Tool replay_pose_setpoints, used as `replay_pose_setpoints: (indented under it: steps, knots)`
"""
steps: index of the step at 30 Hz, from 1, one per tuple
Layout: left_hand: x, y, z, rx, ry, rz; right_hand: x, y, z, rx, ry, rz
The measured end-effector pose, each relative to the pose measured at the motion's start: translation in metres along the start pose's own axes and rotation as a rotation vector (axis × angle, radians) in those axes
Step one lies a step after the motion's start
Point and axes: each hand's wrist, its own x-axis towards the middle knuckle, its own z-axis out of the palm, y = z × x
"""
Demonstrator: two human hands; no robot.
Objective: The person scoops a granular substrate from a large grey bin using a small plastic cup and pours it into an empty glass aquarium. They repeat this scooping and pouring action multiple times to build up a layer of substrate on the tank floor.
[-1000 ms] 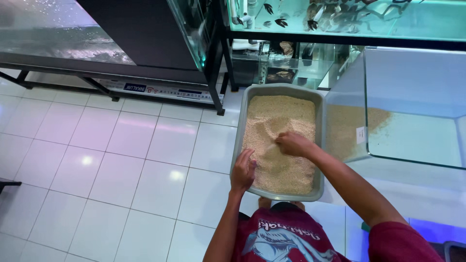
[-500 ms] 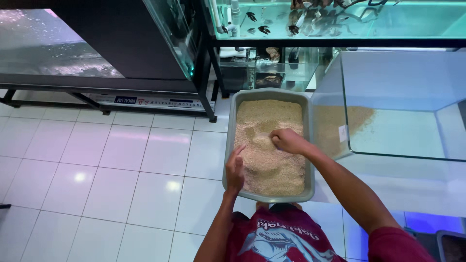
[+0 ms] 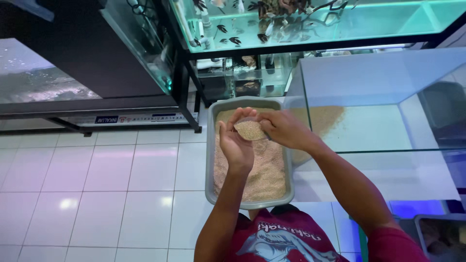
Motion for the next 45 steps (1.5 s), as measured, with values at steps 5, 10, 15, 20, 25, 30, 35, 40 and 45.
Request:
replay_pose_setpoints:
  steps: [5, 10, 15, 20, 25, 30, 35, 40, 45]
  knots:
    - [0.02, -0.028, 0.05, -0.155, -0.054, -0.034, -0.011, 0.0, -0.057, -0.103, 0.049, -0.029]
    - [0.044, -0.08, 0.086, -0.152, -0.17, -0.039, -0.017, 0.039, -0.105, -0.136, 0.102, -0.057]
    - [0.073, -0.13, 0.106, 0.228, -0.191, 0.019, -0.031, 0.07, -0.156, -0.113, -0.002, 0.171]
    - [0.069, -0.151, 0.136, 0.619, -0.278, 0.059, -0.021, 0.149, -0.186, -0.153, -0.048, 0.292]
    - [0.083, -0.176, 0.128, 0.873, -0.402, 0.134, 0.005, 0.217, -0.183, -0.173, -0.232, 0.333]
    - [0.094, -0.186, 0.119, 0.91, -0.331, 0.061, 0.023, 0.245, -0.157, -0.276, -0.507, 0.171]
    - [0.081, -0.18, 0.128, 0.838, -0.278, 0.059, 0.041, 0.264, -0.125, -0.266, -0.669, 0.116]
    - [0.086, -0.184, 0.122, 0.777, -0.243, 0.096, 0.089, 0.329, -0.093, -0.394, -0.601, -0.04]
    - [0.091, -0.187, 0.121, 0.834, -0.256, 0.112, 0.082, 0.307, -0.095, -0.466, -0.557, -0.029]
